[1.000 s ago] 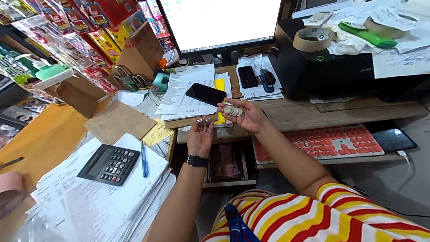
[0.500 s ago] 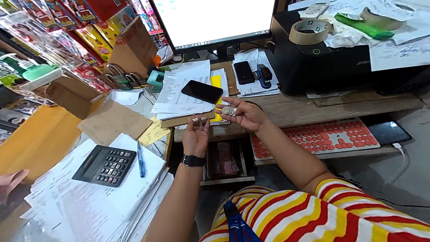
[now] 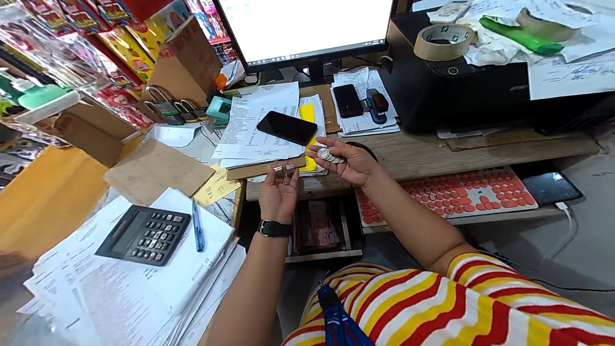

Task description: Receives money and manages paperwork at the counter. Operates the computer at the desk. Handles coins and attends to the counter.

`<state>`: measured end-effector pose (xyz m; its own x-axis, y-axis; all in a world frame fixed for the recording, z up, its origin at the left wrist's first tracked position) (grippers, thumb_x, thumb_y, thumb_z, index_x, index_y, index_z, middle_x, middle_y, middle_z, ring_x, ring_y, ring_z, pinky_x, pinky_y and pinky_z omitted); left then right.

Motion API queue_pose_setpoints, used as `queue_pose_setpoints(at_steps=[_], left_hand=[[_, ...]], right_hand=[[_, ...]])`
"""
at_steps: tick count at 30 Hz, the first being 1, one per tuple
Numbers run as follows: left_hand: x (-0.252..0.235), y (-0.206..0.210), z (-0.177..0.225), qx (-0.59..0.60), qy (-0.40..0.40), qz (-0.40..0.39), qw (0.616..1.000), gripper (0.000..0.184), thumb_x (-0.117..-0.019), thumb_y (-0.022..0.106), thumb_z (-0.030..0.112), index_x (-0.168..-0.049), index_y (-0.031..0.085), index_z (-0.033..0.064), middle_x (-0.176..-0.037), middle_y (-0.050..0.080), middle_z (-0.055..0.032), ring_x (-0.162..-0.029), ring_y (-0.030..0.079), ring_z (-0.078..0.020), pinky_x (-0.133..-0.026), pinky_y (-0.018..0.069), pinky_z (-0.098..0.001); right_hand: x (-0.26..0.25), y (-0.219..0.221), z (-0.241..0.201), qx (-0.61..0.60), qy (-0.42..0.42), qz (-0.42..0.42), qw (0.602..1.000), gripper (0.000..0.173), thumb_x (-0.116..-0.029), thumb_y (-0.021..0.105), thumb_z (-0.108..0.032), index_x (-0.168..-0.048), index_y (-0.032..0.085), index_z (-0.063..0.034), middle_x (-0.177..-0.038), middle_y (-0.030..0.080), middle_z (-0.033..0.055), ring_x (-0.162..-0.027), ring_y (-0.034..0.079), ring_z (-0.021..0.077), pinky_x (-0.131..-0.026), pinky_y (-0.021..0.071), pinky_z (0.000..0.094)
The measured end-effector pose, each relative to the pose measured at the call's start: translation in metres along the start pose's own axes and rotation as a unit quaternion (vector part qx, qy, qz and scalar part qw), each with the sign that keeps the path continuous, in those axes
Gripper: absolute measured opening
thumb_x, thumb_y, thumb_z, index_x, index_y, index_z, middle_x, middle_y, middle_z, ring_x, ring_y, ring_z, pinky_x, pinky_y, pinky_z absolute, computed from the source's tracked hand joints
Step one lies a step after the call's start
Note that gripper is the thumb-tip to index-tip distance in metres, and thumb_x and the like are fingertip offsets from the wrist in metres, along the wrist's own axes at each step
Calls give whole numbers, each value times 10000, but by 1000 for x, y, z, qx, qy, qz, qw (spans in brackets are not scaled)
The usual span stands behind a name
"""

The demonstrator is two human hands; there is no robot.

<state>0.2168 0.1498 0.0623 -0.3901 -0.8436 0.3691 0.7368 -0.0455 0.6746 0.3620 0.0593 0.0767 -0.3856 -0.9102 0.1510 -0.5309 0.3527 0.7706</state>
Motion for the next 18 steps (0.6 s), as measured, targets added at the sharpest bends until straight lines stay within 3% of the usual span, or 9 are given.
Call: queue_pose_setpoints(at_steps=[4,9,13,16,18], left_hand=[[-1,0,-3,-9,-2,-8,1000,236,-1121,333,242,-1133,514,91,-996,604,-51,-918,655,-177,-883,569,-354],[-1,-1,-6,-9,-3,-7,1000,229,-1121,340,238,-1106,522,100,-966,611,-40,-892,659,-172,-875,573,-353],[-1,-2,-9,1,-12,-3,1000,231,-1119,350,249,-1105,524,97,-966,613,-52,-895,663,-187,-874,577,-361],[-1,-4,-9,5,-16,-3,1000,214,-1114,371,239,-1123,529,94,-979,603,-54,-904,656,-195,-884,571,-371],[0,-4,-10,6,-19,-3,1000,207,-1111,382,230,-1117,538,94,-974,610,-53,-891,661,-195,-880,574,-370]], right_hand=[[1,-3,1,-22,6,18,1000,327,-1102,357,-155,-1291,577,-5,-1169,722,172,-1006,750,245,-857,619,317],[0,-3,0,22,-4,-9,1000,431,-992,313,80,-1353,535,4,-1241,679,179,-1061,726,231,-912,592,305],[1,-6,1,33,-3,4,999,397,-1020,334,63,-1331,569,-13,-1173,715,167,-1002,749,216,-861,612,284],[-1,-9,8,30,6,25,999,274,-1081,412,-93,-1227,643,-69,-1044,751,91,-826,752,122,-673,605,203],[-4,-10,15,49,15,31,998,203,-1072,480,-153,-1099,673,-95,-892,722,15,-643,665,30,-513,516,138]])
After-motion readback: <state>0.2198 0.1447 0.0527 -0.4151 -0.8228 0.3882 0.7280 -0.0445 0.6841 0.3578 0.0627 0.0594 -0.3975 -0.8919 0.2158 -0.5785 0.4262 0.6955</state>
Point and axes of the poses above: each hand's wrist, its own x-axis away from the middle knuckle, its own y-axis out of the palm, z = x × y, the point moved 10 cm from there along -x, towards the middle knuckle
